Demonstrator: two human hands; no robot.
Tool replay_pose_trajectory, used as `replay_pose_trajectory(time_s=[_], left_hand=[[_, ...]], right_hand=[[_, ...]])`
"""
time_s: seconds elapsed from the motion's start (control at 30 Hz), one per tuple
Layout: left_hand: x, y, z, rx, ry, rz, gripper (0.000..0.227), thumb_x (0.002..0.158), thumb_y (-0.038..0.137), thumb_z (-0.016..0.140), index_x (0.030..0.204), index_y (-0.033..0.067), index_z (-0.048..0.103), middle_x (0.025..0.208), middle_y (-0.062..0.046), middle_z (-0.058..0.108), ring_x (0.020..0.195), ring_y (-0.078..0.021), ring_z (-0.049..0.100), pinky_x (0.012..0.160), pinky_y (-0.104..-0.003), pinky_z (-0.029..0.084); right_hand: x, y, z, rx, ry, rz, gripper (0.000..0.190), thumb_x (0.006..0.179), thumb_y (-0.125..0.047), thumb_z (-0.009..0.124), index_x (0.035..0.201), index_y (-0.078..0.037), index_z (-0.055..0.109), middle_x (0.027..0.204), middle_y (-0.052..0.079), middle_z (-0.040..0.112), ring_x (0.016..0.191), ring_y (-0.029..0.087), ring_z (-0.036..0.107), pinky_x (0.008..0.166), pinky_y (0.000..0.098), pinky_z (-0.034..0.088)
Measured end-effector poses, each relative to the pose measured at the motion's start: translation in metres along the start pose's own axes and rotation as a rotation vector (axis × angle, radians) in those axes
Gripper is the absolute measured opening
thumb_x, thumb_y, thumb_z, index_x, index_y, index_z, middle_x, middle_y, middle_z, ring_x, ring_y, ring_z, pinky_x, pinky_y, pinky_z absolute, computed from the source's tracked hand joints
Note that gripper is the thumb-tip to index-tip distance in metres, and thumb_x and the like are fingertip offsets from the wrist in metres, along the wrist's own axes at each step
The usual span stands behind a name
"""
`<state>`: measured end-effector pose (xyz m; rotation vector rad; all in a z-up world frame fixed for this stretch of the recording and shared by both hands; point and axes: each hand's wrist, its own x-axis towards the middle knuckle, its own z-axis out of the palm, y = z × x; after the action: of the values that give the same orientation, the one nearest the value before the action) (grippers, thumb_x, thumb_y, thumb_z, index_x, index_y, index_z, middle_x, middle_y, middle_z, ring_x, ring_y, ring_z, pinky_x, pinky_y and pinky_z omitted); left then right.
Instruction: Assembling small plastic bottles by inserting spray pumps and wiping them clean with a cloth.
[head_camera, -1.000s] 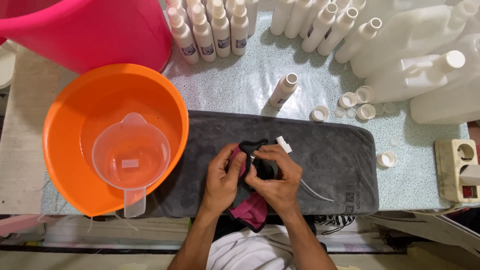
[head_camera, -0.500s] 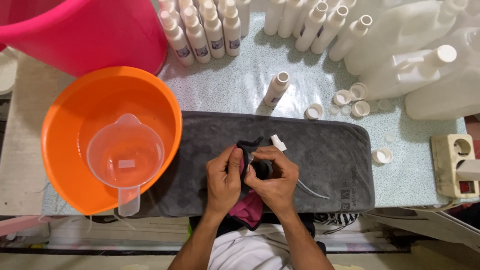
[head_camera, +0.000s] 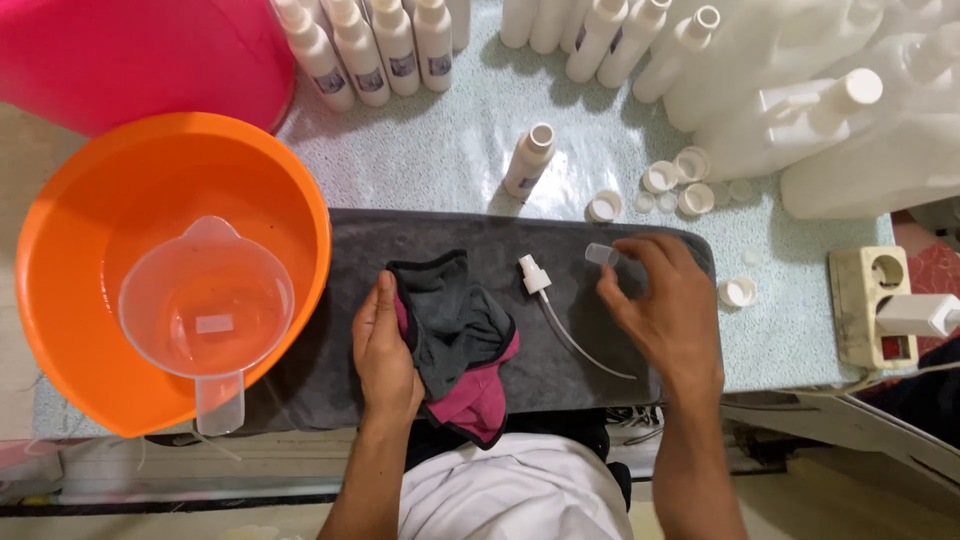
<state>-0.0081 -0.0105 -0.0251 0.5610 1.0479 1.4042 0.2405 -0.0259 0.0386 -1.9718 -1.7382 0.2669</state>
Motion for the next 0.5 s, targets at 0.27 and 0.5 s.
replay_pose_trajectory(time_s=[0.27, 0.5], left_hand=[[0.002, -0.012, -0.008, 0.032, -0.036, -0.022, 0.03, 0.111, 0.026, 0.051, 0.108, 0.0065, 0.073, 0.1, -0.007, 0.075, 0.095, -0.0154, 0.068, 0.094, -0.036, 0.059], [0.007, -0.022, -0.024, 0.013, -0.052, -0.026, 0.03, 0.111, 0.025, 0.05, 0.108, 0.0062, 0.073, 0.102, -0.007, 0.075, 0.095, -0.0162, 0.068, 0.094, -0.036, 0.059]], right_hand=[[0.013, 0.043, 0.049, -0.42, -0.006, -0.374, 0.016, 0.085, -0.025, 0.074, 0.095, -0.013, 0.075, 0.091, 0.007, 0.071, 0.09, 0.029, 0.071, 0.079, 0.0377, 0.052], [0.009, 0.008, 0.016, -0.351, -0.032, -0.292, 0.044, 0.081, -0.023, 0.082, 0.121, -0.007, 0.073, 0.111, 0.016, 0.07, 0.105, 0.036, 0.069, 0.088, 0.0437, 0.05]])
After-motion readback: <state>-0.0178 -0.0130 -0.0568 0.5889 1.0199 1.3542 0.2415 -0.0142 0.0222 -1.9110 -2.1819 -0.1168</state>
